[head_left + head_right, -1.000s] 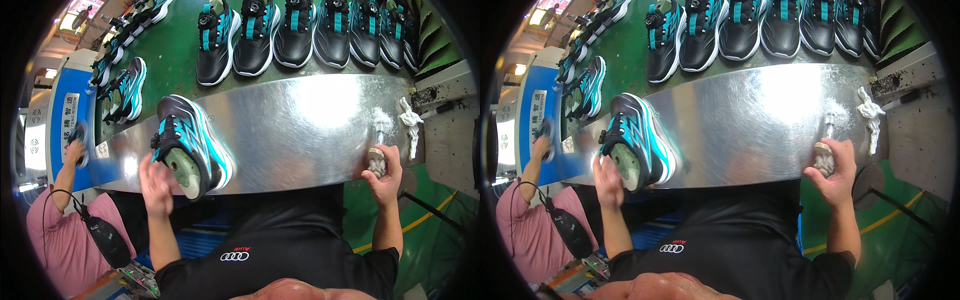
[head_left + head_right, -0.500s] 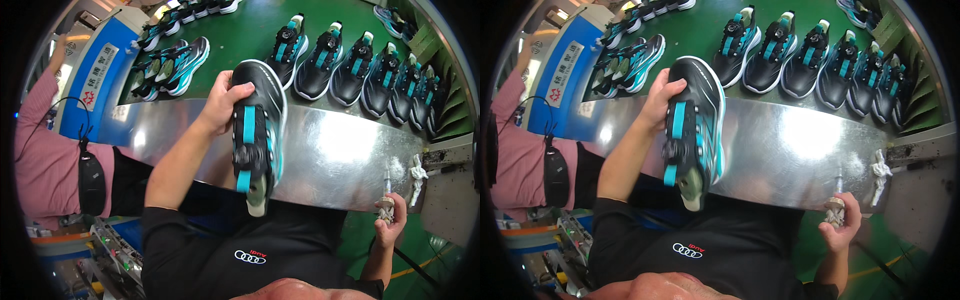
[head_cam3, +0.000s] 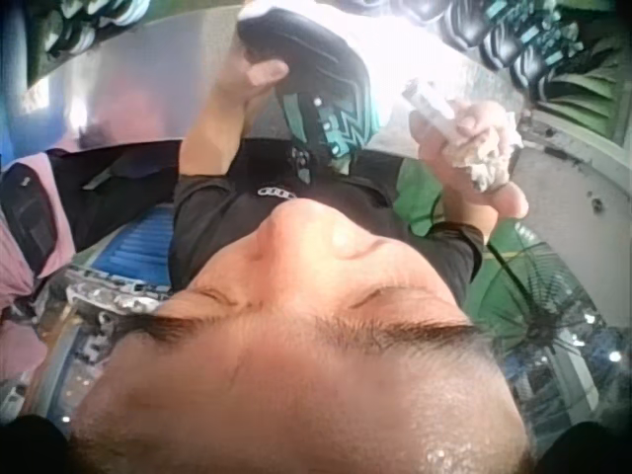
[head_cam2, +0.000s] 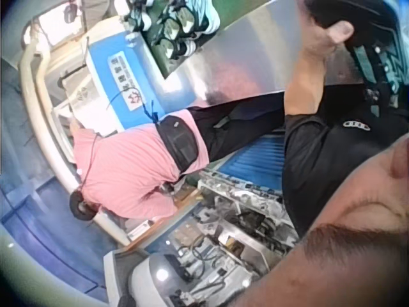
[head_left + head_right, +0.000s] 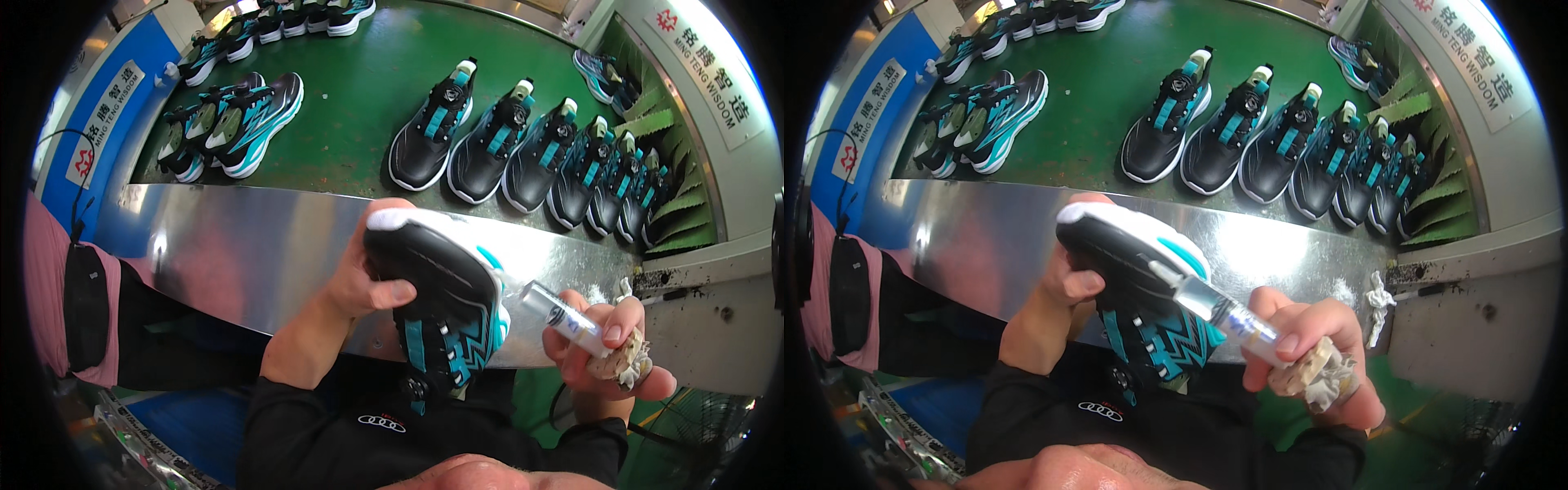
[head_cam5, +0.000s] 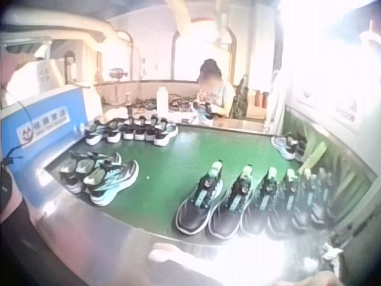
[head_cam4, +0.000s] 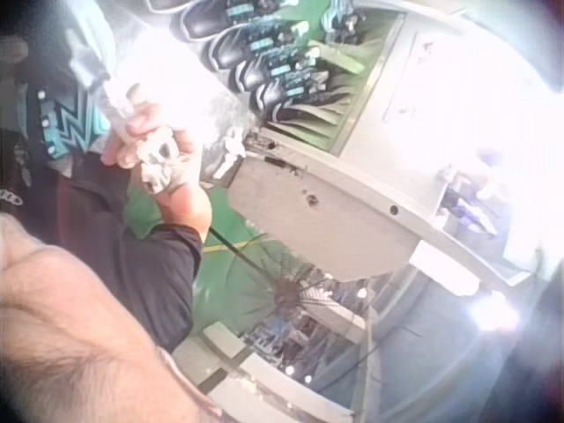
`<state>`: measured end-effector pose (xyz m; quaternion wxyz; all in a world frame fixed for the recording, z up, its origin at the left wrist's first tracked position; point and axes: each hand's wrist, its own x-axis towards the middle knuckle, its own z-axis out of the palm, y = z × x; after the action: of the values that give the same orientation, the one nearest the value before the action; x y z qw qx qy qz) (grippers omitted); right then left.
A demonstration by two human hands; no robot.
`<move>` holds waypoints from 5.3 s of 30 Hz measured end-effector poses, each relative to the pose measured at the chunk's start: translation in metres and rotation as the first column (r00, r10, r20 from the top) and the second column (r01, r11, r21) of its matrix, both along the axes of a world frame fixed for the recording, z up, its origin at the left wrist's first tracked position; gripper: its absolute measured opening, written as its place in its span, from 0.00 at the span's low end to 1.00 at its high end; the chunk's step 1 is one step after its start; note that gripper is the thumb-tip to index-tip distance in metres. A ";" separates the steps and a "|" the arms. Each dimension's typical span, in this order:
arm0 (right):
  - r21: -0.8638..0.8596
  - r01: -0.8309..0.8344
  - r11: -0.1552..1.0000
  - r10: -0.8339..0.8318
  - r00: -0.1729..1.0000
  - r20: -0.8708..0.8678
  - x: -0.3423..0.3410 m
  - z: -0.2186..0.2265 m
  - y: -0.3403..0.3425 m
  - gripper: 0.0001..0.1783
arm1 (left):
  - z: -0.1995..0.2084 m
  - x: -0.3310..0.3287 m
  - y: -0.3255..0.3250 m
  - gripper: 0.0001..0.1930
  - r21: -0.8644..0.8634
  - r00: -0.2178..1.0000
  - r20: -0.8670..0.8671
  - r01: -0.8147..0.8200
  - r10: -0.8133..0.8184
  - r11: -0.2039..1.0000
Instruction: The person takes shoes from a conveyor belt, applies adhesive along the seams between the uppers and soles using a syringe, and places the shoes back onto the conveyor belt.
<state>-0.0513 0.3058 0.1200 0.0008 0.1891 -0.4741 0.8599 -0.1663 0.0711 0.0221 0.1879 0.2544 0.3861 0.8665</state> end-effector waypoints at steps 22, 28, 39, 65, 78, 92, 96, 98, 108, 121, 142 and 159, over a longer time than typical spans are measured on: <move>0.150 -0.103 0.983 0.078 0.983 0.164 -0.018 0.028 -0.025 0.31 | -0.002 0.000 -0.004 0.39 -0.078 0.940 -0.342 -0.037 0.008 0.996; 0.191 -0.092 0.977 0.065 0.987 0.145 -0.019 0.023 -0.022 0.31 | -0.002 -0.001 -0.004 0.38 -0.057 0.955 -0.290 -0.082 0.062 0.995; 0.021 -0.138 0.990 0.137 0.988 0.074 -0.017 -0.016 0.001 0.37 | 0.002 -0.007 -0.009 0.39 -0.094 0.993 -0.080 -0.089 0.081 0.992; 0.045 -0.100 0.994 0.091 0.982 0.166 0.030 -0.081 0.026 0.36 | -0.018 -0.030 -0.012 0.33 0.133 0.878 0.469 0.040 -0.098 0.990; 0.142 -0.037 0.989 0.028 0.997 0.067 0.060 -0.103 0.038 0.35 | -0.033 -0.046 -0.022 0.27 -0.006 0.850 0.526 -0.017 0.017 1.000; 0.131 0.004 0.991 -0.013 0.998 0.062 0.066 -0.136 0.046 0.33 | -0.016 -0.032 -0.035 0.24 -0.452 0.760 0.530 -0.120 0.375 0.884; 0.166 0.029 0.986 -0.035 0.999 0.032 0.062 -0.138 0.041 0.32 | -0.020 -0.026 -0.098 0.26 -0.436 0.821 0.543 0.093 0.179 0.895; 0.182 0.052 0.982 -0.055 0.998 0.013 0.058 -0.136 0.038 0.31 | -0.037 -0.018 -0.147 0.23 -0.494 0.857 0.421 -0.057 0.295 0.868; 0.297 0.137 0.945 -0.136 0.990 -0.026 0.054 -0.130 0.017 0.29 | -0.019 0.088 -0.153 0.22 -0.487 0.738 0.576 -0.037 0.352 0.873; 0.378 0.091 0.921 -0.108 0.994 0.024 0.068 -0.096 0.008 0.28 | -0.017 0.166 -0.060 0.42 -0.156 0.640 0.768 0.186 0.001 0.970; 0.589 -0.094 0.803 -0.007 0.986 0.166 0.131 0.005 0.047 0.31 | -0.037 0.143 0.036 0.27 0.415 0.262 0.745 0.538 -0.614 0.734; 0.818 0.375 0.436 -0.225 0.925 -0.305 0.150 0.000 0.043 0.26 | -0.039 0.121 0.108 0.13 0.467 0.422 0.626 0.470 -0.655 0.749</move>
<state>0.0988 0.3485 0.1202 0.0946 0.1401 -0.8640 0.4742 -0.0453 0.1791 -0.0169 0.5823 0.0003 0.0626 0.8105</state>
